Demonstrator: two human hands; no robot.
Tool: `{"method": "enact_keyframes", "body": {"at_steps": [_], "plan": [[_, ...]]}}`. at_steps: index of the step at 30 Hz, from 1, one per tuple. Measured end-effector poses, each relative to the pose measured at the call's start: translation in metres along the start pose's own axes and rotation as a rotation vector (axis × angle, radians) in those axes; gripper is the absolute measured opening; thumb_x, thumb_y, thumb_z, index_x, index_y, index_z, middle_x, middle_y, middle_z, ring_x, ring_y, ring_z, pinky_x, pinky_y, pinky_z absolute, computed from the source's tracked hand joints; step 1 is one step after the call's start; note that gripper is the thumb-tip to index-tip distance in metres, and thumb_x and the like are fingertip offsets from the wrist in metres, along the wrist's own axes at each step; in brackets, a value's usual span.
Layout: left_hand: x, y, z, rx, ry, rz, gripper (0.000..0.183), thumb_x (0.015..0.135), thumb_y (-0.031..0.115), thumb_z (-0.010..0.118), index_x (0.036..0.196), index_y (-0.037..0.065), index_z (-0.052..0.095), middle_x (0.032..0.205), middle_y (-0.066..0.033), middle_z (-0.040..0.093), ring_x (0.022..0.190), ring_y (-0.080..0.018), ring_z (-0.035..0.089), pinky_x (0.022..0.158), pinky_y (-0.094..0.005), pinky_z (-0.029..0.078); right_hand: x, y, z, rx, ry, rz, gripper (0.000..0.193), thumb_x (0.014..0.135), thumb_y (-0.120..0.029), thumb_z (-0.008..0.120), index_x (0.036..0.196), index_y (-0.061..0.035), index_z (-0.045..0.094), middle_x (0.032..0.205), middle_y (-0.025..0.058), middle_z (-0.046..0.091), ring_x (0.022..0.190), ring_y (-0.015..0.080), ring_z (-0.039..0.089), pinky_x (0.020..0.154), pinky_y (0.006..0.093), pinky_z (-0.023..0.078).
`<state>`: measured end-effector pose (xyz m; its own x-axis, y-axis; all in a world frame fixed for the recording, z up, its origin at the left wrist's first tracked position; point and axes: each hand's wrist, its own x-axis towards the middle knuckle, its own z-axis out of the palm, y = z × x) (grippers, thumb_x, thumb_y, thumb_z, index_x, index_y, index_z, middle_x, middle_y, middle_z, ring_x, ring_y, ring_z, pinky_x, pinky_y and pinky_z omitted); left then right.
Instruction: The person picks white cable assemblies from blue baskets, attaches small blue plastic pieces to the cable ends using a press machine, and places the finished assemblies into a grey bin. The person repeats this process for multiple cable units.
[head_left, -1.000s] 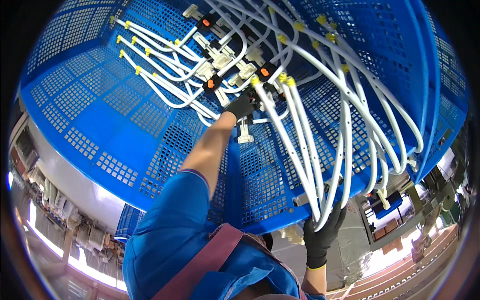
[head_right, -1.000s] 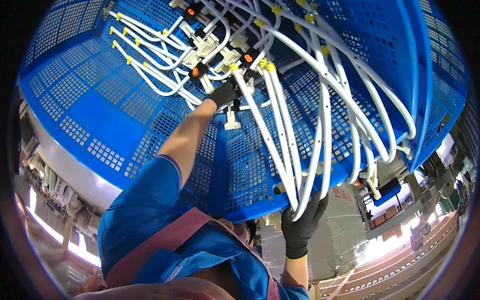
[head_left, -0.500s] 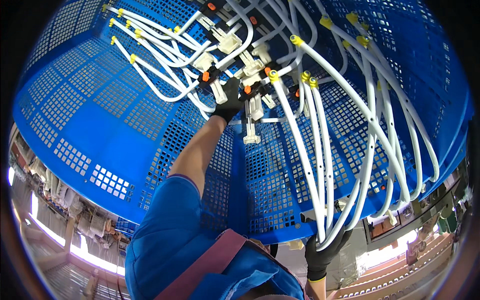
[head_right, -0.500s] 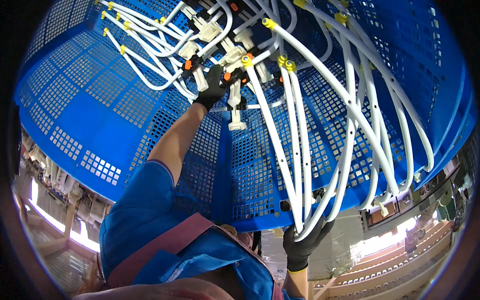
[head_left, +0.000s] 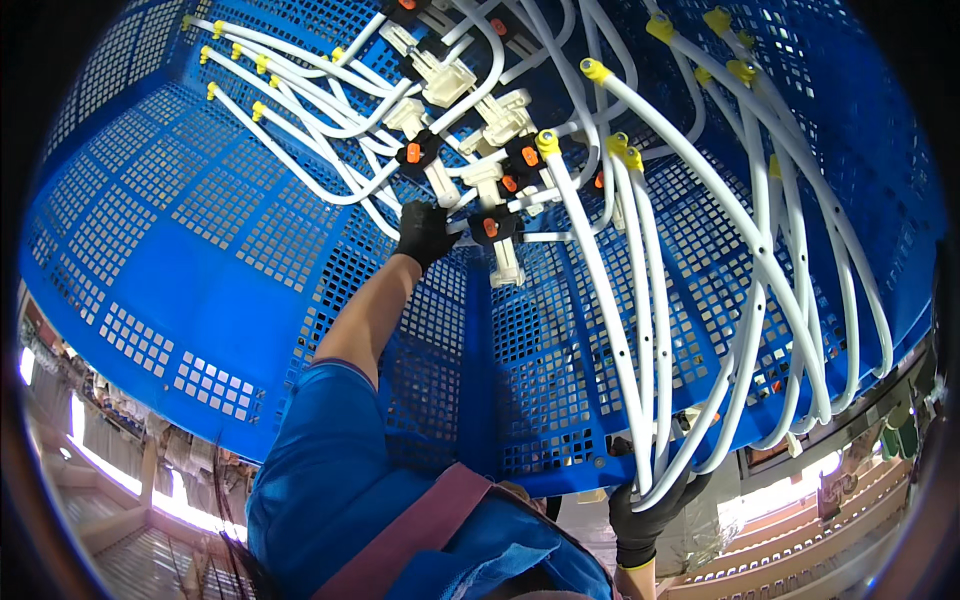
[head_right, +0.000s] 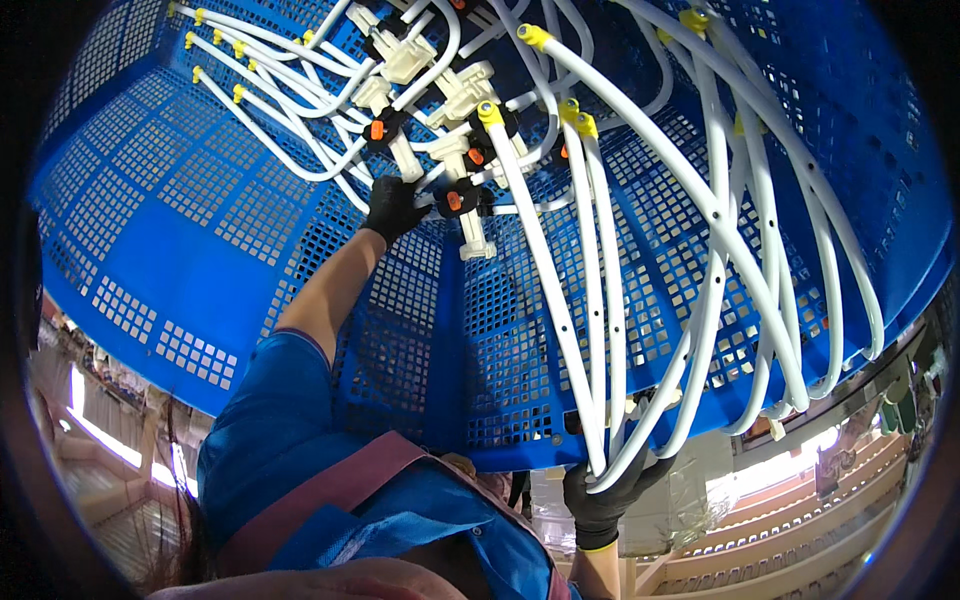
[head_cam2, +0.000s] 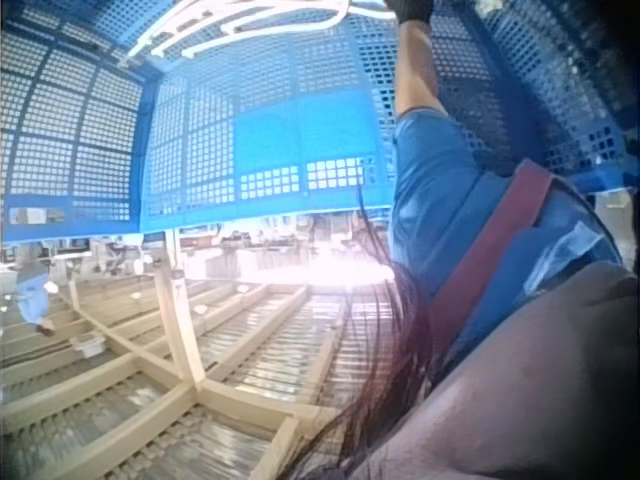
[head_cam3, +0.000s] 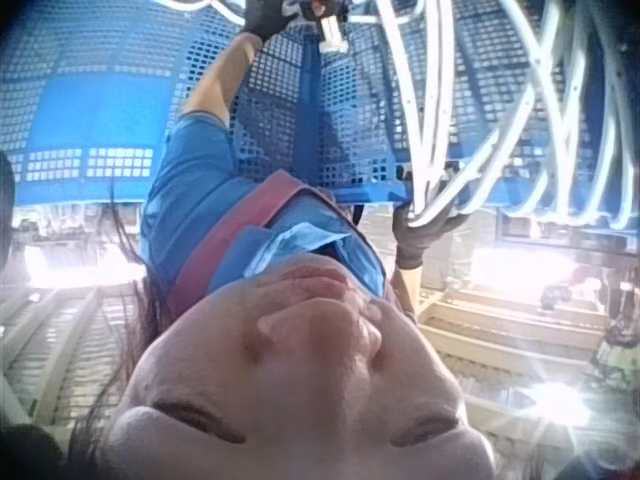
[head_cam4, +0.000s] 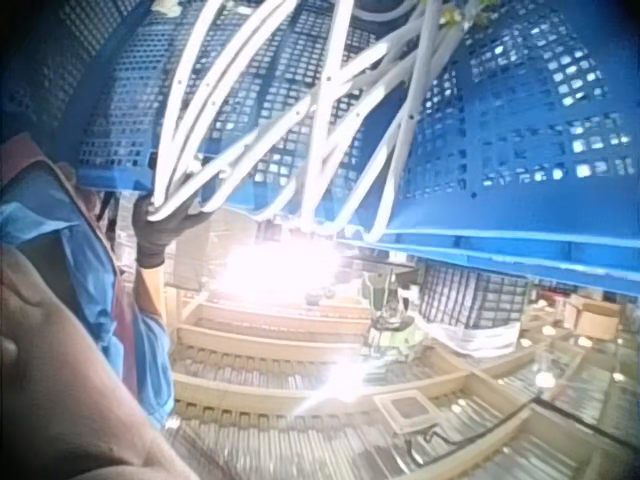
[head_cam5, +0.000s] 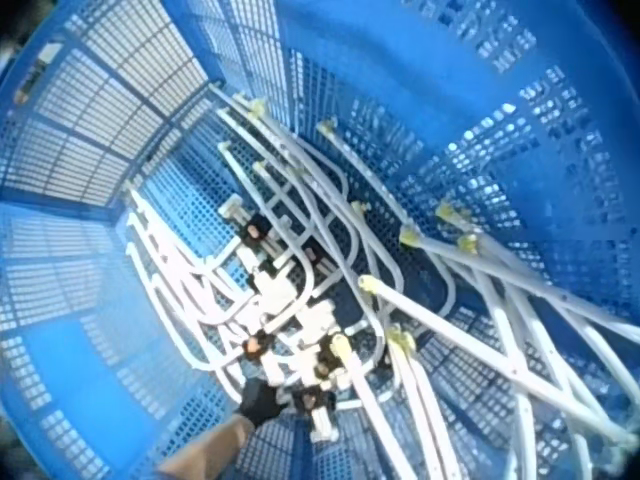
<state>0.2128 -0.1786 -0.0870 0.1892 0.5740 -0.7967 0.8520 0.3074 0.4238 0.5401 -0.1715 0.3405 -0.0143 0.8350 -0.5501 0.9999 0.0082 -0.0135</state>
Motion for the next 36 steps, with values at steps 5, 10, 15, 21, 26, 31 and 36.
{"method": "enact_keyframes", "body": {"at_steps": [5, 10, 15, 21, 26, 31, 36], "plan": [[0.026, 0.011, 0.028, 0.003, 0.405, 0.036, 0.054, 0.071, 0.033, 0.073, 0.110, 0.000, 0.056, 0.107, -0.0192, 0.059, 0.102, -0.0364, 0.056, 0.089, -0.0410, 0.045, 0.000, -0.002, 0.001, 0.000, 0.004, -0.008, 0.069, 0.083, -0.032, 0.054, 0.137, 0.0038, 0.029, 0.138, 0.0283, 0.034, 0.132, 0.0563, 0.017, 0.105, 0.0653, 0.018], [0.049, 0.000, 0.029, -0.124, 0.219, 0.044, 0.065, 0.069, 0.037, 0.075, 0.118, 0.001, 0.051, 0.115, -0.0201, 0.056, 0.109, -0.0358, 0.053, 0.094, -0.0391, 0.042, 0.002, -0.001, 0.002, 0.000, -0.020, 0.030, 0.073, 0.078, -0.030, 0.054, 0.138, 0.0039, 0.028, 0.138, 0.0302, 0.033, 0.132, 0.0568, 0.015, 0.104, 0.0666, 0.015], [0.045, -0.019, 0.006, -0.368, -0.251, 0.118, 0.077, 0.066, 0.041, 0.076, 0.125, 0.001, 0.047, 0.123, -0.0211, 0.053, 0.115, -0.0352, 0.051, 0.099, -0.0372, 0.039, 0.003, -0.003, 0.001, 0.014, 0.008, -0.011, 0.073, 0.076, -0.028, 0.054, 0.137, 0.0040, 0.029, 0.136, 0.0273, 0.038, 0.131, 0.0575, 0.017, 0.105, 0.0663, 0.014], [0.004, -0.026, 0.017, -0.463, -0.182, 0.066, 0.083, 0.062, 0.046, 0.079, 0.127, 0.005, 0.050, 0.126, -0.0212, 0.052, 0.119, -0.0361, 0.049, 0.099, -0.0370, 0.041, 0.004, -0.005, -0.001, -0.054, -0.051, 0.010, 0.077, 0.078, -0.034, 0.059, 0.140, 0.0000, 0.029, 0.141, 0.0364, 0.020, 0.133, 0.0533, 0.019, 0.103, 0.0615, 0.025], [0.006, -0.030, 0.028, -0.055, 0.008, 0.209, 0.063, 0.056, 0.044, 0.080, 0.109, 0.014, 0.063, 0.093, -0.0157, 0.066, 0.090, -0.0332, 0.064, 0.079, -0.0404, 0.050, 0.008, -0.009, -0.001, -0.034, -0.056, 0.037, 0.073, 0.079, -0.038, 0.058, 0.136, 0.0018, 0.035, 0.139, 0.0362, 0.025, 0.134, 0.0536, 0.016, 0.104, 0.0607, 0.022], [0.011, -0.028, 0.032, 0.033, -0.043, 0.183, 0.088, 0.051, 0.045, 0.082, 0.128, 0.018, 0.047, 0.093, -0.0139, 0.068, 0.088, -0.0316, 0.065, 0.077, -0.0417, 0.051, 0.018, -0.019, -0.003, 0.003, -0.023, 0.008, 0.062, 0.081, -0.032, 0.050, 0.131, 0.0027, 0.042, 0.129, 0.0227, 0.049, 0.131, 0.0420, 0.033, 0.110, 0.0606, 0.005], [0.032, -0.035, 0.020, -0.138, -0.590, 0.093, 0.059, 0.056, 0.044, 0.081, 0.106, 0.015, 0.067, 0.101, -0.0127, 0.067, 0.092, -0.0275, 0.065, 0.084, -0.0398, 0.049, 0.022, -0.024, -0.005, 0.068, 0.033, 0.048, 0.061, 0.072, -0.024, 0.051, 0.126, 0.0031, 0.048, 0.123, 0.0209, 0.054, 0.124, 0.0388, 0.043, 0.111, 0.0600, 0.004]]}}
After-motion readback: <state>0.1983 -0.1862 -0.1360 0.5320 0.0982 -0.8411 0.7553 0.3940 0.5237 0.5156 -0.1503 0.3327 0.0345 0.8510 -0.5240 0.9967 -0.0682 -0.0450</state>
